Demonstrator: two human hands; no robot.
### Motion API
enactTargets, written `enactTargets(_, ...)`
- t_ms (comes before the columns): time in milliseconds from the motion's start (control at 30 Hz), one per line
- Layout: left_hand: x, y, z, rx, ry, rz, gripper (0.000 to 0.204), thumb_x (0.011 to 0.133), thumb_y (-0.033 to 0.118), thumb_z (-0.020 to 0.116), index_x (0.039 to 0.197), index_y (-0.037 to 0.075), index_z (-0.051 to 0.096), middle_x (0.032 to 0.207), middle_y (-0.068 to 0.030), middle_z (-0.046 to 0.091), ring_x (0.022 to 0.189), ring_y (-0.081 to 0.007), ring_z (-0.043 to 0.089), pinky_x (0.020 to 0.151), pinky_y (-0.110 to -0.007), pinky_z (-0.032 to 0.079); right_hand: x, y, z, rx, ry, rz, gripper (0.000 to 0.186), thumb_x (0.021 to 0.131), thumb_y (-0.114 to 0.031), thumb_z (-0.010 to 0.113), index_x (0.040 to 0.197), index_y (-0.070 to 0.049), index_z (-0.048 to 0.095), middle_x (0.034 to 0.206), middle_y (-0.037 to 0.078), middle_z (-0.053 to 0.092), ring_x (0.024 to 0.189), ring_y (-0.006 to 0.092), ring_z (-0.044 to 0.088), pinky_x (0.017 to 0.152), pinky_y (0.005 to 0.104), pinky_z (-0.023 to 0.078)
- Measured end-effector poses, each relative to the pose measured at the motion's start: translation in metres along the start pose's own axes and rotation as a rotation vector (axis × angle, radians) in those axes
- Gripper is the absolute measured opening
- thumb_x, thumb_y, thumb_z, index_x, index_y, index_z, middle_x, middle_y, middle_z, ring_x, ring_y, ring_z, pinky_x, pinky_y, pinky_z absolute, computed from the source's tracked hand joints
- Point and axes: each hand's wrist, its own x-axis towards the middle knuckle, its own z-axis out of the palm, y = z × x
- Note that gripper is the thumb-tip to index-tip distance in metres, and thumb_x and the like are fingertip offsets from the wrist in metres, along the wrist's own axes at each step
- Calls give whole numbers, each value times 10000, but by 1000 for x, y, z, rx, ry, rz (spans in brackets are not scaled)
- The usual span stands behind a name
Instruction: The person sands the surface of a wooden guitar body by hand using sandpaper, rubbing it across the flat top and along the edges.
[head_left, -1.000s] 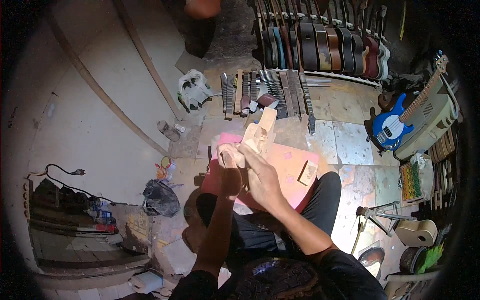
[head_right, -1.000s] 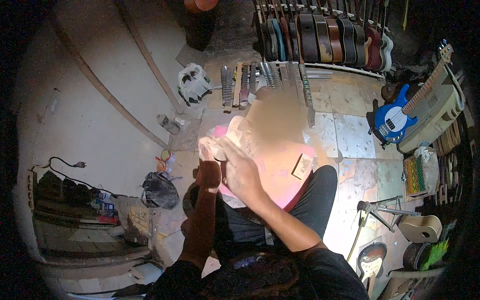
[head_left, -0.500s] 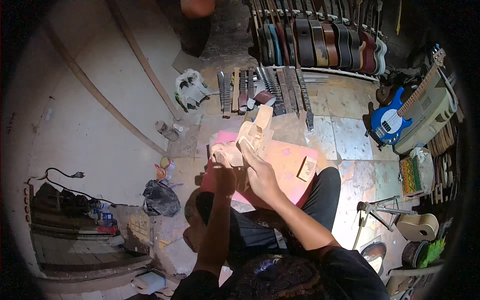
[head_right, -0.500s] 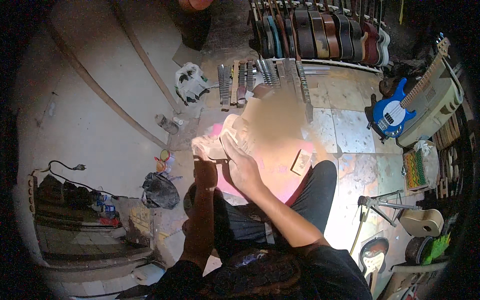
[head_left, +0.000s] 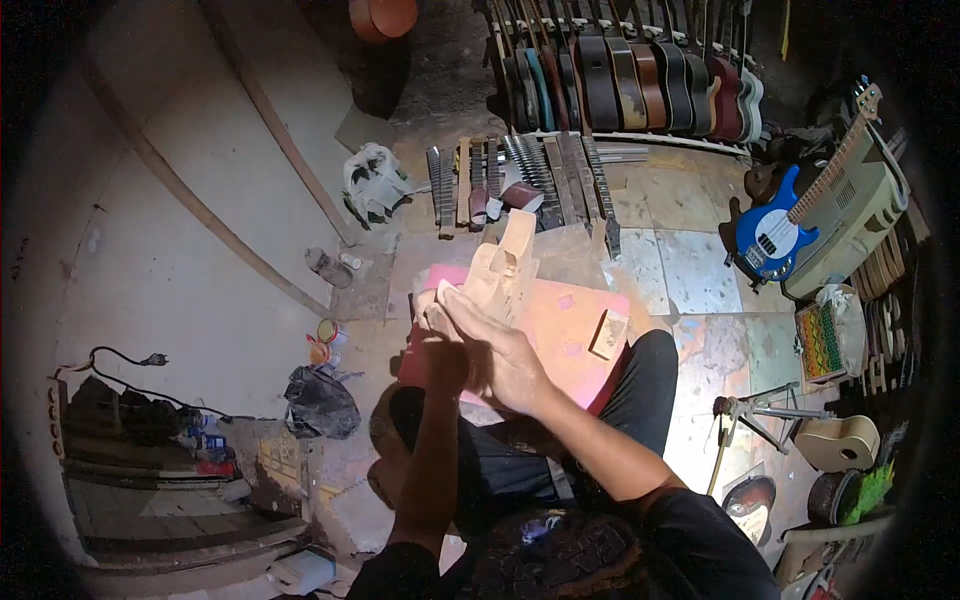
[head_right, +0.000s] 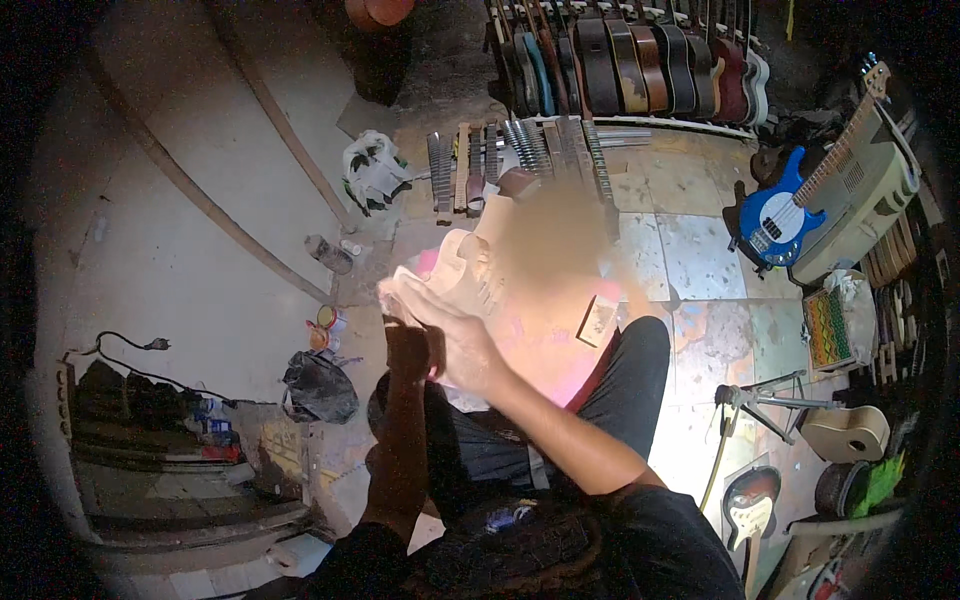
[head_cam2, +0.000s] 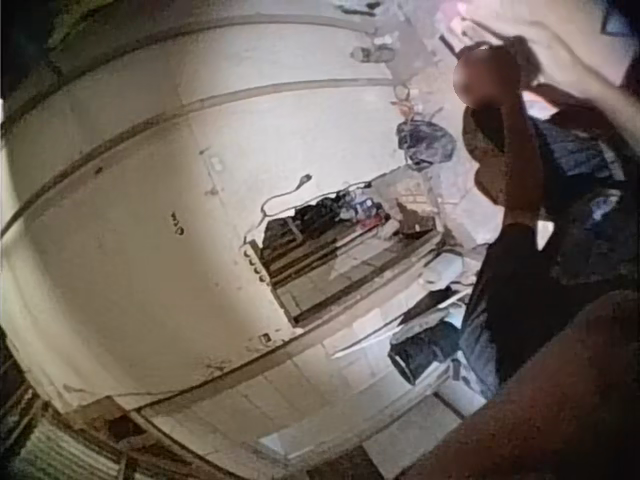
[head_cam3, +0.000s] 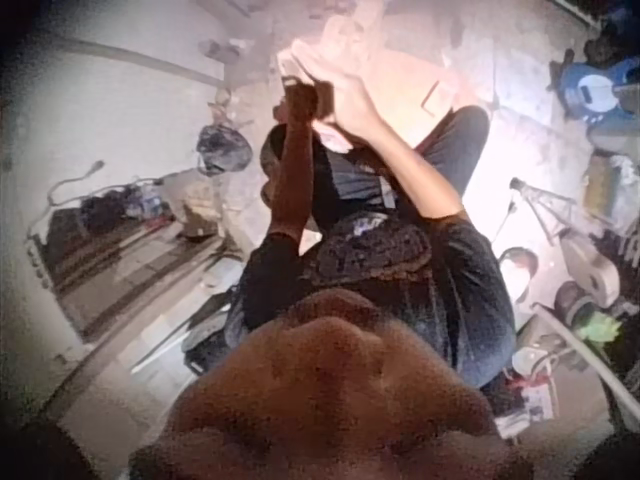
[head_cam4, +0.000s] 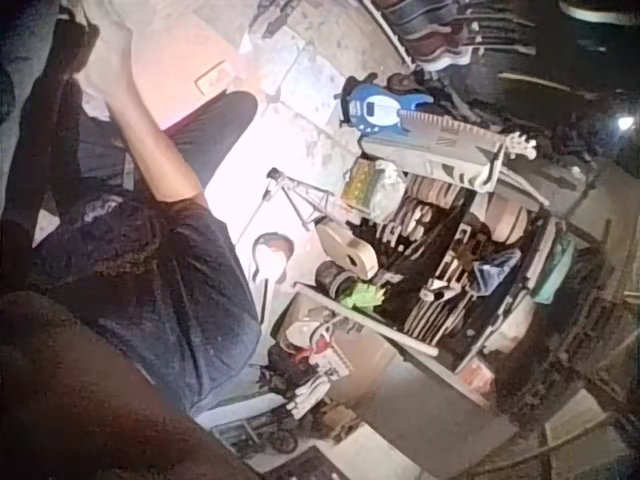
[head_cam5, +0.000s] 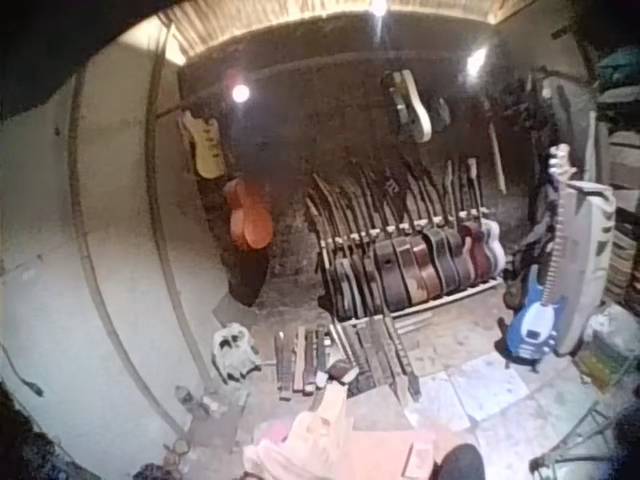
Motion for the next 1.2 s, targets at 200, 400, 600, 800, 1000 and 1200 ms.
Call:
enactTargets(200, 17, 66, 9, -958, 35, -192, 406, 1076, 222, 403, 1374, -54, 414, 1239, -264, 570, 1152, -374, 590, 968, -434, 480, 5, 27, -27, -409, 120, 12, 617, 876, 61, 420, 1485, -22, 477, 1546, 241, 444, 1459, 329, 416, 1217, 361, 292)
enactTargets(400, 40, 74, 21, -1019, -131, -179, 522, 1113, 477, 297, 1435, 93, 442, 1309, -99, 583, 1196, -233, 567, 1030, -390, 468, 1, -19, -15, -608, 138, -187, 587, 883, 57, 496, 1467, -2, 503, 1514, 284, 454, 1389, 373, 496, 1145, 387, 403)
enactTargets(600, 46, 116, 32, -889, -47, 46, 410, 1118, 330, 389, 1443, 81, 407, 1307, -89, 559, 1152, -189, 559, 1019, -340, 457, 21, -8, -35, -876, 268, -364, 571, 892, 7, 606, 1455, -3, 511, 1493, 268, 478, 1244, 406, 605, 964, 405, 544)
enactTargets(800, 73, 128, 26, -901, -161, -66, 351, 1118, 326, 330, 1340, 76, 436, 1180, -217, 583, 1067, -342, 602, 982, -442, 447, 8, 33, -54, -973, 260, -403, 697, 800, 16, 636, 1480, -18, 488, 1513, 281, 435, 1208, 392, 632, 854, 405, 581)
enactTargets(1000, 74, 144, 24, -894, -163, -95, 359, 1120, 407, 363, 1297, 100, 420, 1183, -149, 537, 1049, -248, 560, 936, -404, 458, 1, 50, -62, -1005, 137, -119, 698, 791, 72, 589, 1476, -30, 496, 1504, 269, 452, 1277, 362, 587, 915, 401, 570)
enactTargets(1200, 89, 140, -8, -697, -21, 27, 352, 1111, 403, 412, 1180, 59, 429, 1014, -76, 500, 937, -194, 491, 922, -376, 442, -37, 69, -68, -720, 375, -77, 661, 853, 109, 442, 1506, 8, 436, 1534, 236, 456, 1431, 341, 449, 1124, 355, 420)
